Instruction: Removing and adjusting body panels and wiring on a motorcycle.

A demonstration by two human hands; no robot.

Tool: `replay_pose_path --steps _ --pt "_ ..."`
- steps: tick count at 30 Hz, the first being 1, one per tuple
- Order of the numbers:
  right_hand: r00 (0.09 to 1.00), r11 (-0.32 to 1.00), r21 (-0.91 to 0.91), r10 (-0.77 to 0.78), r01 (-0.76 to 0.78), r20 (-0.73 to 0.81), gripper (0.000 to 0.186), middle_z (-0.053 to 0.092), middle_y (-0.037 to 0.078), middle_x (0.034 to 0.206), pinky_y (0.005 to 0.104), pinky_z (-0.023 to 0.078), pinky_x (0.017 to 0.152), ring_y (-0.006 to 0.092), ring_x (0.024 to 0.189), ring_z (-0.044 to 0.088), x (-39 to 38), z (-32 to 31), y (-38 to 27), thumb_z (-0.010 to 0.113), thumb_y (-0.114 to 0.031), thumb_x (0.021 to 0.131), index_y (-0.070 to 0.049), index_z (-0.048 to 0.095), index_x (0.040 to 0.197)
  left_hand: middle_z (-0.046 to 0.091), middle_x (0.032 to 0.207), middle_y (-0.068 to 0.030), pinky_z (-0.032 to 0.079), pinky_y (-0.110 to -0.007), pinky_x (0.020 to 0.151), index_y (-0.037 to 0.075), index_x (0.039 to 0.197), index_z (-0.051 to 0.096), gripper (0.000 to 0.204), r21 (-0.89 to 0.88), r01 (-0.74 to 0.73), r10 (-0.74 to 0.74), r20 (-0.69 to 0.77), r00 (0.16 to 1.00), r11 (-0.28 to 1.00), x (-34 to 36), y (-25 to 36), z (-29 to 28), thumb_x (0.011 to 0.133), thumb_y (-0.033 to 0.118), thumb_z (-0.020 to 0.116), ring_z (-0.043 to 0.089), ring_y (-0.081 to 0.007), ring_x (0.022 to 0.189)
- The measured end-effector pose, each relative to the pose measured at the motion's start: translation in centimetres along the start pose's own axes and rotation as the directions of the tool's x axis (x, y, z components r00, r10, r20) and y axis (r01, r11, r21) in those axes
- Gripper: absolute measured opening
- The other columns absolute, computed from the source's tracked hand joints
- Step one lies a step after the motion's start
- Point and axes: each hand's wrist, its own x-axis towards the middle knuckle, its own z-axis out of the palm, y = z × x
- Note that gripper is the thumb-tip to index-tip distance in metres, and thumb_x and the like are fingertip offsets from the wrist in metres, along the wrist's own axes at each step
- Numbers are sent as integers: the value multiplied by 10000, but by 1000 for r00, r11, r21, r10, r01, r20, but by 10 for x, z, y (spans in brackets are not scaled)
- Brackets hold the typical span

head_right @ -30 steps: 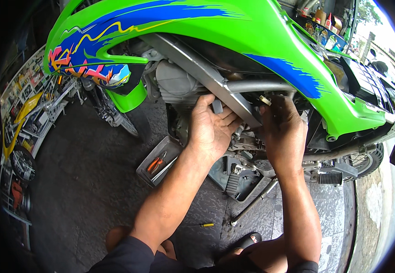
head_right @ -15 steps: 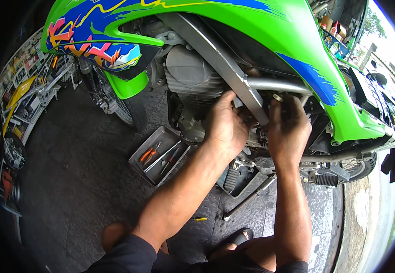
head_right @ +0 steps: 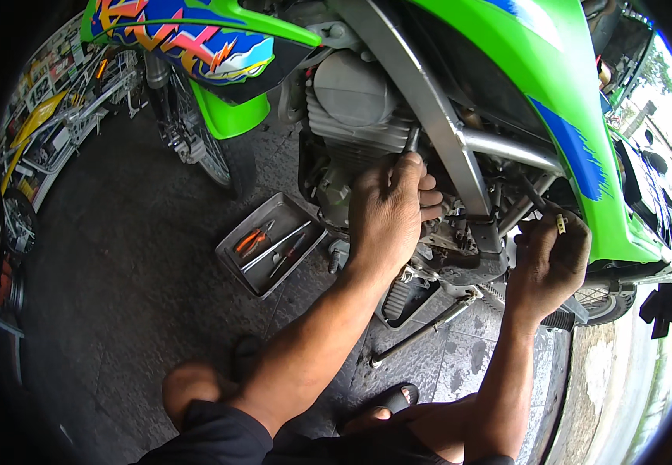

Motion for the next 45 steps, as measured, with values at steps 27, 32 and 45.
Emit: replay_pose_path --steps 27,32,45 --pt "485 823 -325 545 -466 684 626 669 75 922 235 405 487 91 596 572 54 38 -66 566 -79 778 65 566 1387 646 1130 -108 609 -403 874 11 1213 595 266 -349 129 -99 103 990 928 16 -10 16 975 125 630 658 -207 1045" --pt "487 833 -277 515 -479 706 621 675 74 932 222 405 480 108 617 608 54 32 -58 583 -94 803 52 568 1406 689 1011 -116 648 -345 596 -40 1104 641 179 57 16 -14 -26 1000 998 26 -14 16 976 86 639 727 -221 825" --pt "601 806 -337 589 -487 540 421 629 64 891 211 403 412 131 586 633 50 43 -68 606 -140 862 31 608 1246 702 743 -227 573 -469 659 -17 772 723 334 511 -199 293 -110 950 836 28 2 -10 816 295 835 732 -396 736"
